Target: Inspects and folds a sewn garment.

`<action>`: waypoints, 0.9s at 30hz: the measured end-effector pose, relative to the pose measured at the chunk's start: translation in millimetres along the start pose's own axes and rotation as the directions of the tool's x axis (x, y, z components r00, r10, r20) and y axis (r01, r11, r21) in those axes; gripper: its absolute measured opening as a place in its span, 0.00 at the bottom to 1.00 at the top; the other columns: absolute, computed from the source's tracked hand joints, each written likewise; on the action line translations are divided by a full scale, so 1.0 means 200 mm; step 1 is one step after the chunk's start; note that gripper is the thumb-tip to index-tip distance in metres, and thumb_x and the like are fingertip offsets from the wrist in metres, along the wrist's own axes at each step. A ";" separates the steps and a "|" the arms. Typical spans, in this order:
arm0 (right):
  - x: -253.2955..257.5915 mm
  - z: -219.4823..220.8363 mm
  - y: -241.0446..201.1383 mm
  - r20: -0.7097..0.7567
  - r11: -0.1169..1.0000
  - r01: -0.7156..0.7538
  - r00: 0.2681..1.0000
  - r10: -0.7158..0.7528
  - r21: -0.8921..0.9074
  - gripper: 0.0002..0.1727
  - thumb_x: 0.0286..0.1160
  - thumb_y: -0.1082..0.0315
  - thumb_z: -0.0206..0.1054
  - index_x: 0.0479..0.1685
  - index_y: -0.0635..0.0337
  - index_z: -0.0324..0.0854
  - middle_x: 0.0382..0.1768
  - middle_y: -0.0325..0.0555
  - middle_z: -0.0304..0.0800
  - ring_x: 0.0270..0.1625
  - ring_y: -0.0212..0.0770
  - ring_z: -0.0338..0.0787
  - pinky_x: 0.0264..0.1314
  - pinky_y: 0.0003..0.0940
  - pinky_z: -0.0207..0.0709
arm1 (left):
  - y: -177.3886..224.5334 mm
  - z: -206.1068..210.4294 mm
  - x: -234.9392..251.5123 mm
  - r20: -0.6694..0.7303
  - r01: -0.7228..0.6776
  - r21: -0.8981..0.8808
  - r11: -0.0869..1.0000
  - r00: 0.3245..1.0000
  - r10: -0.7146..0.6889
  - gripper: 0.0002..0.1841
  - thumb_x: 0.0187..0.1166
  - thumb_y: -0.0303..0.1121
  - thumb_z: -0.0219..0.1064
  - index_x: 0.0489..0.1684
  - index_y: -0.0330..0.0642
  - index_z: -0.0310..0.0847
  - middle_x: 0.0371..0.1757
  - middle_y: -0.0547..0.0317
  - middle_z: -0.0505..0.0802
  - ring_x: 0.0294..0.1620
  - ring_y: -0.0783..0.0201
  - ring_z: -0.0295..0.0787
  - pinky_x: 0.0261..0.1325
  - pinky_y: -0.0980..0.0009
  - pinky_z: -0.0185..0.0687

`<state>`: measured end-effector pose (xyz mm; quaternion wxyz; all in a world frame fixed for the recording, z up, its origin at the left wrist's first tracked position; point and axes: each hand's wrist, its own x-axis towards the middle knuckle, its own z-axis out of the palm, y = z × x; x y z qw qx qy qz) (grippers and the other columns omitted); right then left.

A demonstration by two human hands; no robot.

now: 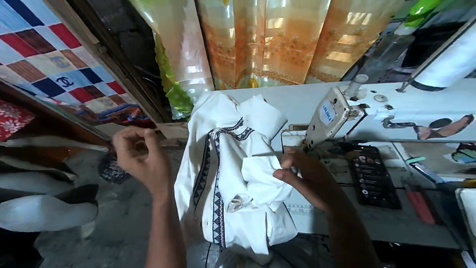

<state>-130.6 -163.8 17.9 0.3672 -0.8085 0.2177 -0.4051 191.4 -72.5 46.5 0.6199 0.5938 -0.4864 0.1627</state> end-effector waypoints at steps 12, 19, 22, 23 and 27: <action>0.01 -0.11 -0.05 0.073 0.989 -0.142 0.987 0.145 -0.047 0.14 0.78 0.52 0.68 0.46 0.52 0.90 0.43 0.30 0.90 0.48 0.18 0.86 0.53 0.20 0.81 | 0.37 0.23 -0.18 0.769 0.474 -0.343 0.811 0.638 -0.047 0.09 0.83 0.29 0.66 0.33 0.46 0.90 0.26 0.77 0.91 0.26 0.86 0.82 0.32 0.86 0.81; 0.01 -0.12 -0.05 -0.028 0.992 -0.101 0.994 0.103 0.079 0.09 0.82 0.58 0.65 0.43 0.47 0.90 0.43 0.22 0.90 0.50 0.14 0.86 0.55 0.15 0.81 | 0.40 0.24 -0.24 0.679 0.496 -0.349 0.795 0.719 -0.151 0.22 0.93 0.38 0.51 0.20 0.57 0.78 0.18 0.82 0.80 0.21 0.88 0.75 0.28 0.87 0.74; 0.04 -0.09 -0.05 -0.012 0.990 -0.028 0.999 0.030 0.137 0.09 0.84 0.59 0.64 0.45 0.48 0.90 0.43 0.22 0.92 0.49 0.15 0.87 0.55 0.15 0.82 | 0.42 0.23 -0.24 0.763 0.533 -0.332 0.778 0.637 -0.111 0.13 0.79 0.44 0.71 0.53 0.50 0.87 0.42 0.78 0.92 0.41 0.84 0.88 0.48 0.81 0.86; 0.05 -0.08 -0.06 -0.003 0.991 -0.006 1.000 0.007 0.131 0.10 0.84 0.59 0.64 0.46 0.49 0.90 0.43 0.23 0.92 0.49 0.15 0.87 0.55 0.15 0.82 | 0.44 0.23 -0.23 0.813 0.562 -0.332 0.757 0.578 -0.073 0.21 0.73 0.40 0.76 0.62 0.45 0.85 0.47 0.75 0.93 0.46 0.82 0.89 0.53 0.79 0.89; 0.10 -0.06 -0.10 -0.020 1.000 0.002 1.000 -0.002 0.010 0.09 0.81 0.62 0.65 0.49 0.50 0.90 0.40 0.23 0.92 0.43 0.13 0.87 0.48 0.12 0.80 | 0.45 0.24 -0.23 0.893 0.612 -0.328 0.720 0.449 0.025 0.11 0.72 0.26 0.77 0.50 0.38 0.88 0.42 0.72 0.95 0.43 0.81 0.91 0.52 0.80 0.90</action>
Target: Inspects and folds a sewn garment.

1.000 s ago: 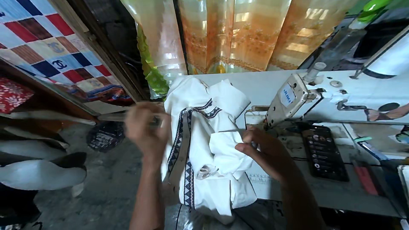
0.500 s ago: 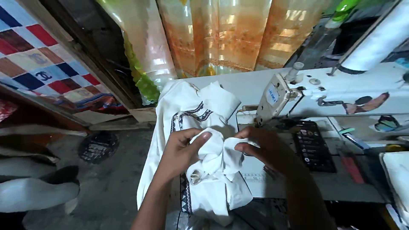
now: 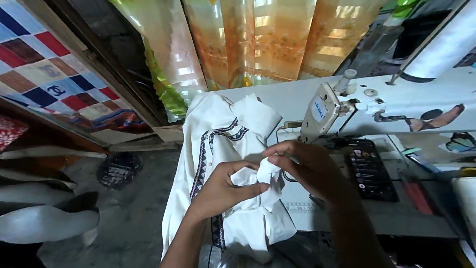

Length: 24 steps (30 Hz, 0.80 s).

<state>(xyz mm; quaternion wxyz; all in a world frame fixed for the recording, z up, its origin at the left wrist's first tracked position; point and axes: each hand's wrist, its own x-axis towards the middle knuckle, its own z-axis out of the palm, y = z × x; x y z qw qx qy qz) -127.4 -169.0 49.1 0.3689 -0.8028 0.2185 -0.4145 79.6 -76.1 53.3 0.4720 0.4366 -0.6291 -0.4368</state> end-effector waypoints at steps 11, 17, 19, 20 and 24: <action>-0.06 0.12 0.05 -0.161 0.964 0.222 0.956 -0.245 -0.150 0.05 0.78 0.56 0.72 0.36 0.43 0.90 0.74 0.40 0.78 0.87 0.39 0.64 0.89 0.40 0.59 | -0.03 0.03 -0.01 -0.121 0.008 -0.066 0.998 0.993 -0.016 0.05 0.73 0.23 0.72 0.39 0.45 0.90 0.34 0.78 0.94 0.35 0.84 0.89 0.43 0.82 0.88; -0.09 0.03 0.04 -0.413 0.962 0.048 0.897 -0.161 -0.270 0.07 0.86 0.56 0.64 0.41 0.44 0.84 0.64 0.27 0.83 0.78 0.28 0.74 0.82 0.32 0.68 | -0.01 0.04 -0.04 -0.141 -0.017 0.001 1.000 0.990 0.018 0.04 0.73 0.22 0.72 0.39 0.41 0.89 0.32 0.77 0.93 0.33 0.86 0.88 0.41 0.84 0.87; -0.11 0.00 0.03 -0.437 0.969 0.042 0.887 -0.148 -0.243 0.09 0.87 0.56 0.62 0.43 0.46 0.84 0.61 0.27 0.83 0.73 0.24 0.77 0.77 0.27 0.72 | -0.01 0.04 -0.05 -0.141 -0.024 0.005 1.000 0.990 0.025 0.04 0.73 0.22 0.72 0.40 0.41 0.89 0.32 0.78 0.93 0.33 0.86 0.88 0.41 0.84 0.87; -0.12 -0.01 0.02 -0.419 0.978 0.041 0.899 -0.125 -0.203 0.09 0.87 0.56 0.62 0.44 0.47 0.84 0.60 0.27 0.84 0.70 0.22 0.79 0.73 0.24 0.74 | -0.01 0.04 -0.05 -0.140 -0.039 0.006 0.999 0.989 0.039 0.04 0.73 0.22 0.72 0.40 0.41 0.88 0.33 0.77 0.93 0.34 0.86 0.88 0.42 0.84 0.87; -0.14 0.04 0.04 -0.187 0.997 -0.043 0.981 0.055 0.070 0.16 0.81 0.50 0.67 0.59 0.46 0.86 0.56 0.26 0.91 0.63 0.20 0.86 0.66 0.23 0.81 | -0.03 0.04 -0.04 -0.137 -0.105 0.062 0.993 0.984 0.113 0.02 0.71 0.26 0.74 0.37 0.40 0.90 0.42 0.71 0.89 0.46 0.83 0.85 0.51 0.83 0.85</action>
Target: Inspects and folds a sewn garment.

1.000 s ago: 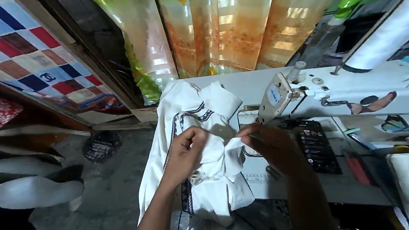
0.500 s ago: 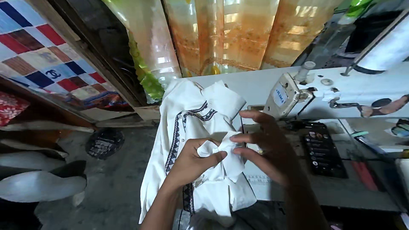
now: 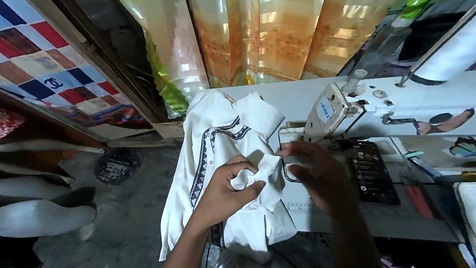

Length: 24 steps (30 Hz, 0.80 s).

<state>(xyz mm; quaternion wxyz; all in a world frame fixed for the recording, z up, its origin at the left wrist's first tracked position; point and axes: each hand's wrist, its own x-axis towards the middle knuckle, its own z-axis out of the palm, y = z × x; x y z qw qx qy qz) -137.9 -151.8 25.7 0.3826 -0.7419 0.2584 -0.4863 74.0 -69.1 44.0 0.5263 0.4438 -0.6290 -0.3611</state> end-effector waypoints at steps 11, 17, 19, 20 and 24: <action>0.00 0.03 0.00 0.116 0.973 0.221 0.970 -0.213 -0.059 0.12 0.86 0.55 0.64 0.57 0.46 0.88 0.50 0.28 0.92 0.61 0.20 0.85 0.78 0.28 0.70 | 0.05 0.03 0.00 -0.168 0.092 -0.127 0.988 0.979 -0.113 0.08 0.81 0.29 0.66 0.36 0.50 0.93 0.32 0.79 0.94 0.34 0.85 0.88 0.43 0.83 0.86; 0.00 0.09 -0.03 0.008 0.949 0.244 0.969 -0.247 -0.202 0.06 0.80 0.56 0.70 0.42 0.40 0.93 0.43 0.30 0.87 0.57 0.25 0.83 0.79 0.35 0.67 | 0.07 0.07 0.01 -0.185 0.130 -0.140 0.982 0.970 -0.155 0.08 0.81 0.27 0.67 0.33 0.46 0.91 0.28 0.76 0.92 0.30 0.84 0.87 0.38 0.83 0.86; -0.02 0.08 -0.03 0.007 0.939 0.269 0.962 -0.273 -0.215 0.05 0.80 0.55 0.70 0.43 0.37 0.93 0.53 0.32 0.86 0.68 0.30 0.79 0.78 0.33 0.67 | 0.07 0.06 0.01 -0.201 0.126 -0.093 0.988 0.969 -0.143 0.08 0.81 0.27 0.66 0.34 0.45 0.90 0.29 0.76 0.92 0.30 0.84 0.86 0.38 0.83 0.85; -0.03 0.06 -0.04 0.027 0.932 0.295 0.955 -0.297 -0.212 0.05 0.80 0.55 0.70 0.43 0.35 0.92 0.56 0.32 0.85 0.71 0.31 0.78 0.80 0.33 0.67 | 0.07 0.06 0.01 -0.219 0.122 -0.071 0.990 0.966 -0.135 0.08 0.82 0.27 0.66 0.34 0.45 0.90 0.29 0.76 0.91 0.30 0.84 0.86 0.39 0.83 0.85; -0.05 -0.02 -0.08 0.044 0.960 0.239 0.971 -0.235 -0.147 0.09 0.84 0.52 0.66 0.41 0.39 0.89 0.55 0.25 0.88 0.68 0.21 0.81 0.80 0.25 0.70 | 0.06 0.03 0.00 -0.246 0.116 -0.104 0.988 0.959 -0.138 0.08 0.82 0.28 0.65 0.35 0.49 0.89 0.28 0.77 0.91 0.30 0.84 0.86 0.38 0.84 0.84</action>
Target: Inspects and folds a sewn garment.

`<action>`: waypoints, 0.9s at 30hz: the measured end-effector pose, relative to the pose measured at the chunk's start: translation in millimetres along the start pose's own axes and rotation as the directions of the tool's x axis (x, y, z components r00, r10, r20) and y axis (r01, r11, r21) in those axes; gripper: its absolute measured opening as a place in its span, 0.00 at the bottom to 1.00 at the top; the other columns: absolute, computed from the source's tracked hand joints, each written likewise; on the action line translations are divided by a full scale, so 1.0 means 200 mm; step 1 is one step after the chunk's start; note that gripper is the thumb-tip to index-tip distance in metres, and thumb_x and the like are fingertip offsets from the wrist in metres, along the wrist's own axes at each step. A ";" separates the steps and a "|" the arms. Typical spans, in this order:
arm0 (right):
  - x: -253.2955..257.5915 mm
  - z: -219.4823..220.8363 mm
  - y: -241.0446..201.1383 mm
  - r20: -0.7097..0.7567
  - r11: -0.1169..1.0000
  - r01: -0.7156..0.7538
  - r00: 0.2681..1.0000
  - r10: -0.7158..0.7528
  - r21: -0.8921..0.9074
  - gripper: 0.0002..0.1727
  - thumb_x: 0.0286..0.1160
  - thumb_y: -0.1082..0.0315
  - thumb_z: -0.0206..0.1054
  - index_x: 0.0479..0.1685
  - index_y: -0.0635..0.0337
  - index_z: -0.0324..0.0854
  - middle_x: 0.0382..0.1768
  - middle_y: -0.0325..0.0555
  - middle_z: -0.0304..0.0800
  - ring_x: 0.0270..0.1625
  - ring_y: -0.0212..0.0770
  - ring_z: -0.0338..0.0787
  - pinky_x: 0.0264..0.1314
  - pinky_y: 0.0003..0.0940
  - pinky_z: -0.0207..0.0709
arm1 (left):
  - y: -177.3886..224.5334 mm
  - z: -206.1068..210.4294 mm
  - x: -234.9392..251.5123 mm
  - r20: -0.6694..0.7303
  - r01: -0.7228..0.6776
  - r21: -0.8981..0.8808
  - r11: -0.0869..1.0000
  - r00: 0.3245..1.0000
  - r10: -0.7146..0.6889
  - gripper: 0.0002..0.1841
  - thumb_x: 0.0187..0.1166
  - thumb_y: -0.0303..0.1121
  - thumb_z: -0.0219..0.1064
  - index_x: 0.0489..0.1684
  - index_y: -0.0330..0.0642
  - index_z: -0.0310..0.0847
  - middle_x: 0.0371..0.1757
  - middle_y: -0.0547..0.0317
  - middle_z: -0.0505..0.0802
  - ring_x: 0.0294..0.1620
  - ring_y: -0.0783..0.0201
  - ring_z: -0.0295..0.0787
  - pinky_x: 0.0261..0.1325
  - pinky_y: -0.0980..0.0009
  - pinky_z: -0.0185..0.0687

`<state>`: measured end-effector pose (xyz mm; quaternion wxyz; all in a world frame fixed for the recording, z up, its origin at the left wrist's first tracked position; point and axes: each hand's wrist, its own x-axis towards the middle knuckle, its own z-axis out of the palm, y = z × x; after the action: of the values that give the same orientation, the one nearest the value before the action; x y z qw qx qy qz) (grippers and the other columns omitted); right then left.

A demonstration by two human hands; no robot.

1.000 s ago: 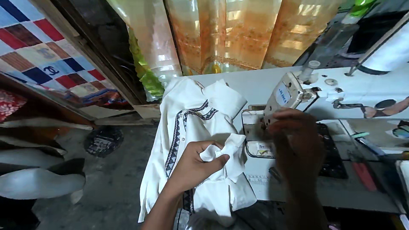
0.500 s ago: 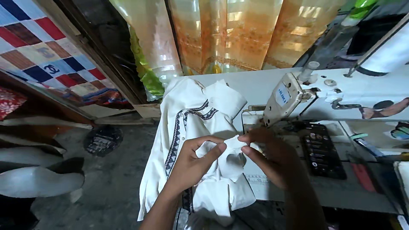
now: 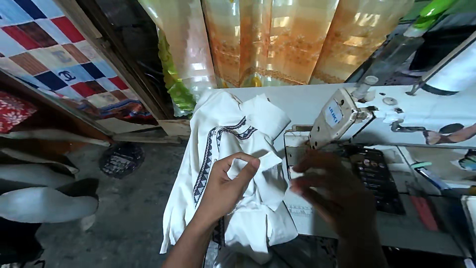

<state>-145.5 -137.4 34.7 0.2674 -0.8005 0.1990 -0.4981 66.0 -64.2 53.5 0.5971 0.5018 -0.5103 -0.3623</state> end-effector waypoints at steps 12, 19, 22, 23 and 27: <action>0.13 0.12 0.09 0.246 0.880 -0.381 0.916 0.318 0.283 0.08 0.80 0.59 0.67 0.39 0.49 0.89 0.33 0.20 0.89 0.39 0.12 0.84 0.46 0.12 0.80 | 0.00 -0.10 -0.05 0.067 0.209 -0.316 0.925 0.978 -0.198 0.04 0.77 0.32 0.71 0.32 0.53 0.86 0.34 0.69 0.93 0.36 0.77 0.90 0.44 0.77 0.88; 0.12 0.14 0.09 0.242 0.863 -0.382 0.918 0.313 0.331 0.06 0.79 0.61 0.68 0.38 0.49 0.89 0.32 0.19 0.89 0.36 0.11 0.84 0.42 0.10 0.79 | -0.04 -0.10 -0.07 0.045 0.232 -0.396 0.889 0.971 -0.233 0.07 0.76 0.31 0.72 0.30 0.53 0.80 0.34 0.69 0.91 0.36 0.76 0.89 0.45 0.75 0.88; 0.12 0.13 0.09 0.266 0.867 -0.359 0.924 0.276 0.346 0.07 0.80 0.61 0.68 0.40 0.49 0.90 0.34 0.19 0.90 0.38 0.11 0.85 0.44 0.11 0.80 | -0.05 -0.11 -0.07 0.080 0.224 -0.388 0.894 0.975 -0.209 0.06 0.75 0.32 0.72 0.30 0.55 0.80 0.36 0.71 0.90 0.39 0.76 0.88 0.48 0.75 0.87; 0.12 0.13 0.09 0.276 0.868 -0.351 0.925 0.263 0.350 0.07 0.81 0.61 0.67 0.41 0.50 0.90 0.34 0.19 0.90 0.38 0.11 0.85 0.44 0.11 0.80 | -0.06 -0.11 -0.06 0.094 0.212 -0.390 0.896 0.977 -0.190 0.06 0.74 0.32 0.72 0.29 0.55 0.81 0.37 0.70 0.91 0.40 0.76 0.89 0.48 0.76 0.87; 0.13 0.13 0.09 0.263 0.885 -0.347 0.926 0.271 0.310 0.07 0.80 0.60 0.68 0.40 0.50 0.90 0.33 0.19 0.89 0.36 0.10 0.83 0.41 0.09 0.78 | -0.04 -0.12 -0.05 0.071 0.155 -0.367 0.917 0.988 -0.139 0.08 0.71 0.28 0.75 0.28 0.52 0.82 0.37 0.67 0.94 0.40 0.75 0.91 0.47 0.75 0.88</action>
<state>-112.6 -159.7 32.5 0.5017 -0.7461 0.2027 -0.3879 87.0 -51.3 43.1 0.6411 0.4086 -0.4061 -0.5070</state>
